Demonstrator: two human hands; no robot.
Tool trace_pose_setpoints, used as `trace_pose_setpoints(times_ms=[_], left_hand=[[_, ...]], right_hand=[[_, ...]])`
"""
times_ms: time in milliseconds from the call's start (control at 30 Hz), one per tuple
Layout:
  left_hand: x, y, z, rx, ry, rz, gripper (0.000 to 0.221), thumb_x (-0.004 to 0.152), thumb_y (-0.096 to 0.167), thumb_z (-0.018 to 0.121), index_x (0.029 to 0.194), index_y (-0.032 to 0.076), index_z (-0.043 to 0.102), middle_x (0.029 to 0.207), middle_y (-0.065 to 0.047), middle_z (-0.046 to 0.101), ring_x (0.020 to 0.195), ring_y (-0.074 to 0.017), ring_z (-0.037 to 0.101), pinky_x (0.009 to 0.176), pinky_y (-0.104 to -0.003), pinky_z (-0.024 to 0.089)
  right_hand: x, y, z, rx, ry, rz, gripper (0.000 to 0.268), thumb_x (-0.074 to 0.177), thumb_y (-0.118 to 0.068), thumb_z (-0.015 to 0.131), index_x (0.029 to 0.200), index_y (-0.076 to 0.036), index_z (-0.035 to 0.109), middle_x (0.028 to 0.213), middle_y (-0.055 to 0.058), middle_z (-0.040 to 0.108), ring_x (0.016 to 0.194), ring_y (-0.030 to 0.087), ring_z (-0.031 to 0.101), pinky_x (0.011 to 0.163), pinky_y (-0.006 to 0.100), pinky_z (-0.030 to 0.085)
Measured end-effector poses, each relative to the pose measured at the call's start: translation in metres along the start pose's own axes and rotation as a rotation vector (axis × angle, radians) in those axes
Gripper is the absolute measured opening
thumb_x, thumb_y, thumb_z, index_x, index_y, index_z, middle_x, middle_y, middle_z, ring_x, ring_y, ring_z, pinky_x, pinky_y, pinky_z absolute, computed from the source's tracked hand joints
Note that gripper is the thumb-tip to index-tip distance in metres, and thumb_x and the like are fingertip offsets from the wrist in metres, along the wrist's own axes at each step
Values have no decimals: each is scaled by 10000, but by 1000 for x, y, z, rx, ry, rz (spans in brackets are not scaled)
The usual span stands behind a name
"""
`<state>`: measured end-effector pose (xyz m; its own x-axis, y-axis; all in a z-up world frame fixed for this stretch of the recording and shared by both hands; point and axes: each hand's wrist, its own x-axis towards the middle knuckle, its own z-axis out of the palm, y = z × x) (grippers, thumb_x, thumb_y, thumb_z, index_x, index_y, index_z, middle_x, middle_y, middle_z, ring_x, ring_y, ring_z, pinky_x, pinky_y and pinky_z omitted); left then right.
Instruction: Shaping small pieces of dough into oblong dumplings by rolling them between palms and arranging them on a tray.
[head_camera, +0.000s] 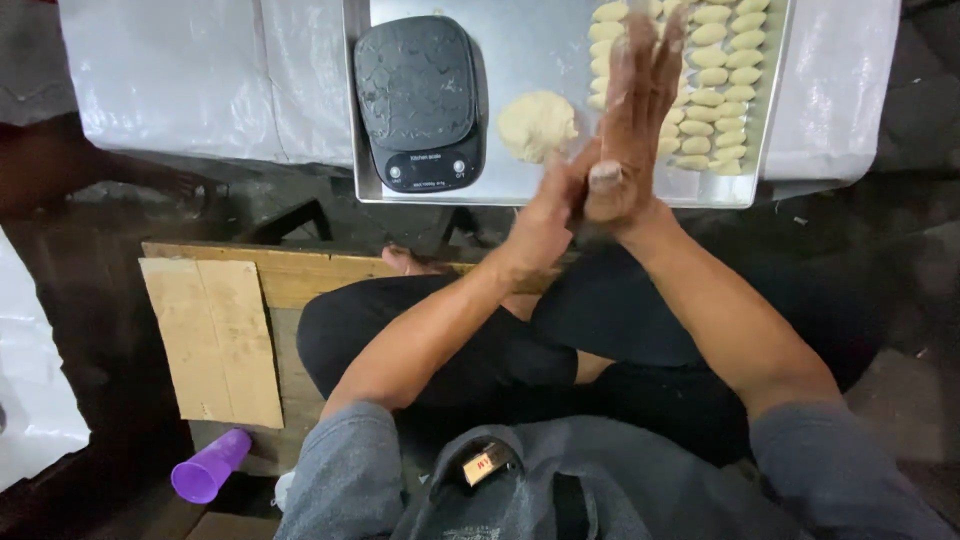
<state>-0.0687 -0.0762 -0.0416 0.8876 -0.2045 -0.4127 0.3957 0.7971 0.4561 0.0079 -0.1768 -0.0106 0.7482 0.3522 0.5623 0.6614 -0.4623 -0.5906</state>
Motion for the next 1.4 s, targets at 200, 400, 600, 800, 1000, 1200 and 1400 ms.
trace_pose_setpoints(times_ms=[200,400,600,800,1000,1200,1400], left_hand=[[13,-18,-48,247,-191,200,682,1033,312,475,1614,-8,315,1648,-109,380,1485,-217,405,1234,-368,326],[-3,8,-19,619,17,201,587,1040,162,365,1613,62,283,1596,-91,442,1283,-200,497,1120,-278,356],[9,-5,-10,88,-249,180,563,1108,351,303,1581,52,366,1660,-85,361,1528,-237,325,1307,-423,169],[-17,11,21,532,312,-37,787,957,598,349,1539,86,485,1249,-99,670,677,-67,348,560,-248,210],[-15,12,25,641,-51,324,636,1134,456,210,1631,60,250,1712,-64,228,1584,-222,219,1307,-348,165],[-28,27,46,513,-201,422,673,1165,505,154,1654,51,240,1731,-69,224,1628,-232,198,1372,-388,126],[-9,28,49,660,-265,559,585,1200,452,91,1714,174,117,1817,28,54,1740,-192,-35,1469,-402,-70]], right_hand=[[-29,-15,19,114,-153,-40,1029,922,-806,291,1731,-192,121,1779,80,-140,1663,331,-173,1330,666,-151],[-36,18,23,26,-41,-33,850,1013,-685,173,1727,-243,39,1796,-39,-87,1700,191,-108,1422,477,-118],[-6,-6,7,57,-55,-47,795,1059,-640,109,1729,-237,-32,1803,-72,-126,1703,135,-136,1438,410,-120],[-12,-33,10,129,-53,-34,842,1015,-669,168,1714,-220,25,1802,-46,-49,1710,213,-65,1429,530,-47],[2,-18,2,252,14,71,698,1121,-563,-13,1738,-239,-37,1826,-98,-77,1741,117,-91,1500,404,-65],[-3,-25,4,330,-35,137,658,1151,-489,42,1743,-206,-8,1832,-49,-55,1751,161,-63,1493,429,-68],[-5,-18,7,382,-3,257,670,1150,-600,-45,1737,-276,-63,1839,-77,-63,1763,156,-68,1515,396,-50]])
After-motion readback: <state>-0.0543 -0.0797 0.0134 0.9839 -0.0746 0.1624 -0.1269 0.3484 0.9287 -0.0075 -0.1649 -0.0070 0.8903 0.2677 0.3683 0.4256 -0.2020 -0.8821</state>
